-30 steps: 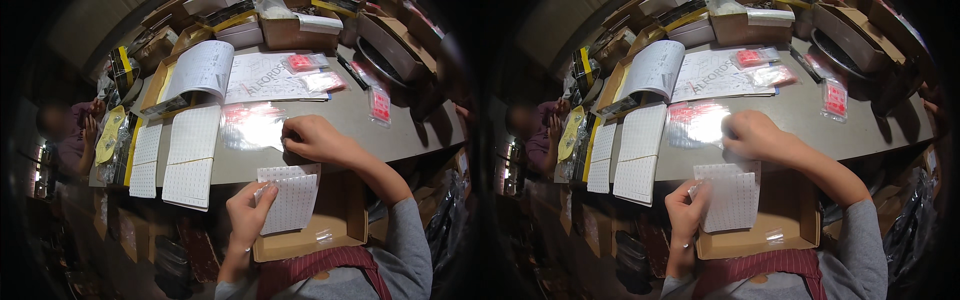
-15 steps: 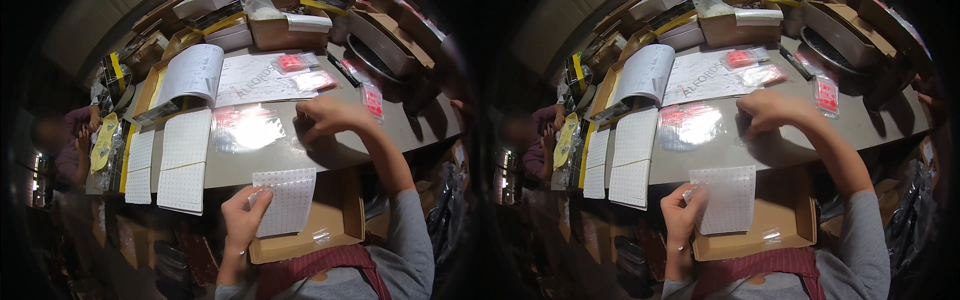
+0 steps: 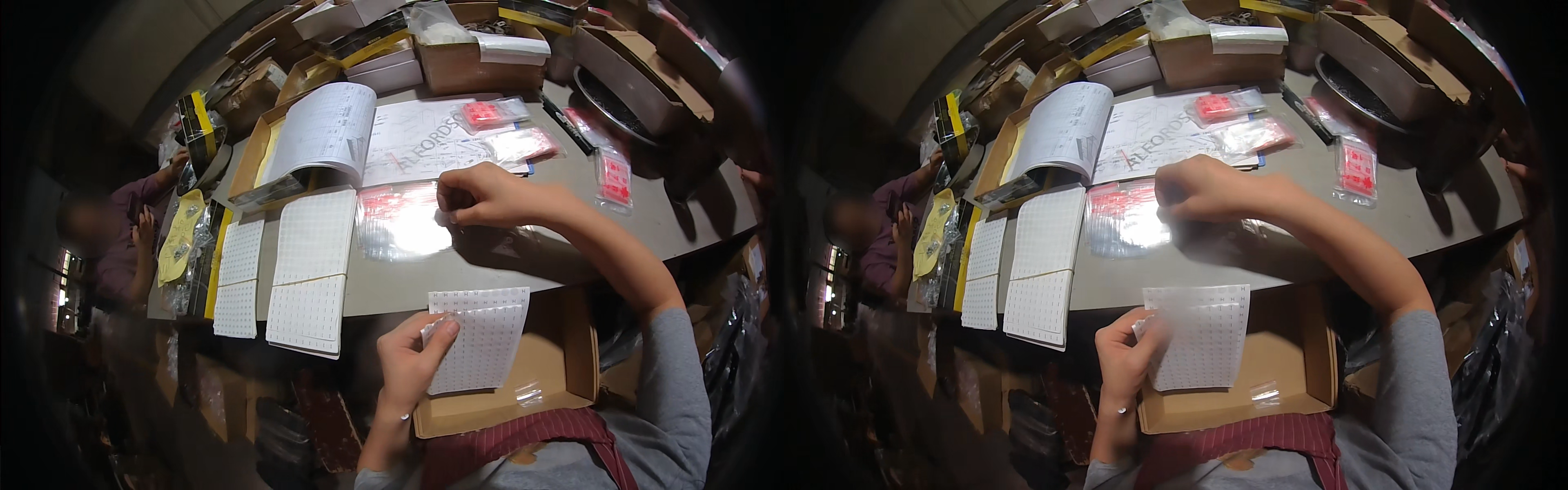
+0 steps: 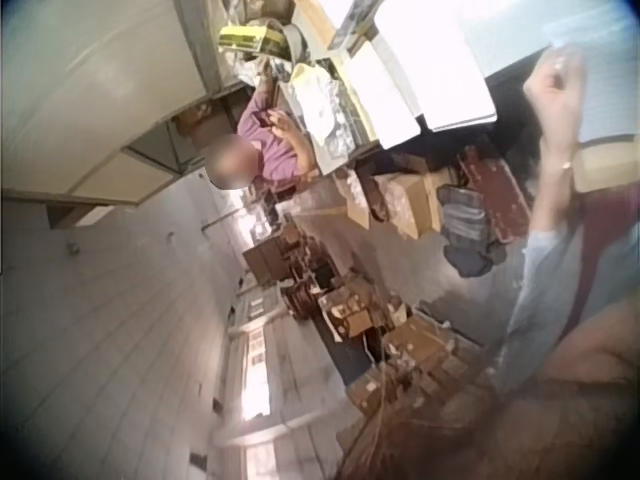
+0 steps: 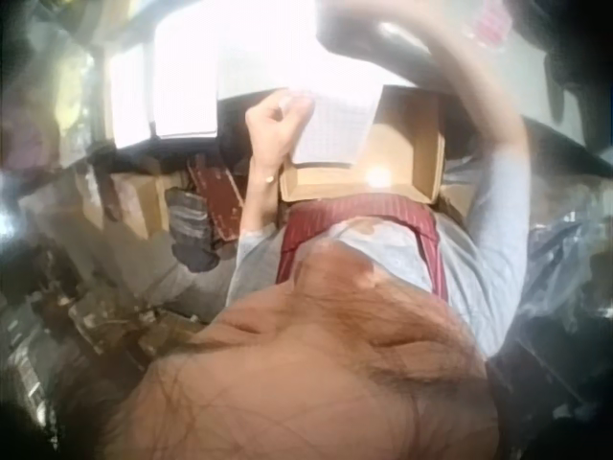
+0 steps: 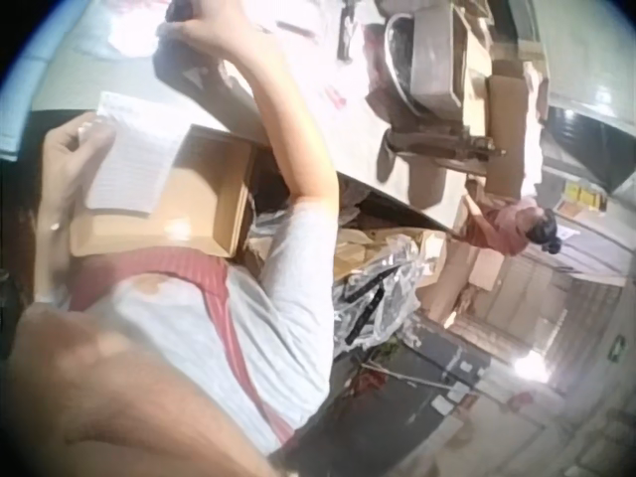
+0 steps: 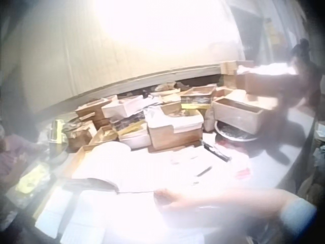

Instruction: The person repeatedly picks small white beads from a perforated sheet and places them into small clear plastic bags. The person then places the filled bags into a cardboard box on the table.

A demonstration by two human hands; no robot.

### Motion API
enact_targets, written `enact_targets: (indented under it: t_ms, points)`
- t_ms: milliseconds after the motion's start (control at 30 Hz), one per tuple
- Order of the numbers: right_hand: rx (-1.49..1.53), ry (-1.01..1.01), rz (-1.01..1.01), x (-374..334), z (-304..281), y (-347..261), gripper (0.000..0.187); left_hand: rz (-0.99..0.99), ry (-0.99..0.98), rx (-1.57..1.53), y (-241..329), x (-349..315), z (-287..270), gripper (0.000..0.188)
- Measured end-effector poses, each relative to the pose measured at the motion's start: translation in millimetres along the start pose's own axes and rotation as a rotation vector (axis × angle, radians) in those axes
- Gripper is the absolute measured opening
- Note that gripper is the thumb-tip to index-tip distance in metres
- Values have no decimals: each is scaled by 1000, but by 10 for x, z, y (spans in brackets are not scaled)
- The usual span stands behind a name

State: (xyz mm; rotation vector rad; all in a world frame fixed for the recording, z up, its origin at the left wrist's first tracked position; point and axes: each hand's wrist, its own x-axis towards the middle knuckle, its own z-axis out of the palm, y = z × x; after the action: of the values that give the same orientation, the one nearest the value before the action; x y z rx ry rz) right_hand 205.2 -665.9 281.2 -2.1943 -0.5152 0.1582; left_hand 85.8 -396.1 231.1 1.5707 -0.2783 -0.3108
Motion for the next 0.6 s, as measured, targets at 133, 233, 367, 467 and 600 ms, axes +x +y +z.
enact_targets:
  t_ms: [133, 233, 367, 467, 600]
  points:
    - [-277, 66, -143, 21, 107, -52, 16, 20, -7, 4, -17, 32, 37, 20]
    - [-493, 163, -237, 41, 257, -92, 14, 22, -13, 16, 3, 31, 41, 20]
    - [-537, 127, 51, 42, 98, -96, 19, 24, -4, 30, 2, 33, 29, 19]
    - [-548, 6, 217, -93, -223, -34, 24, 49, 18, 63, -8, 48, 68, 19]
    - [-283, 156, -177, -520, 75, -246, 20, 85, 50, 193, 77, 76, 125, 16]
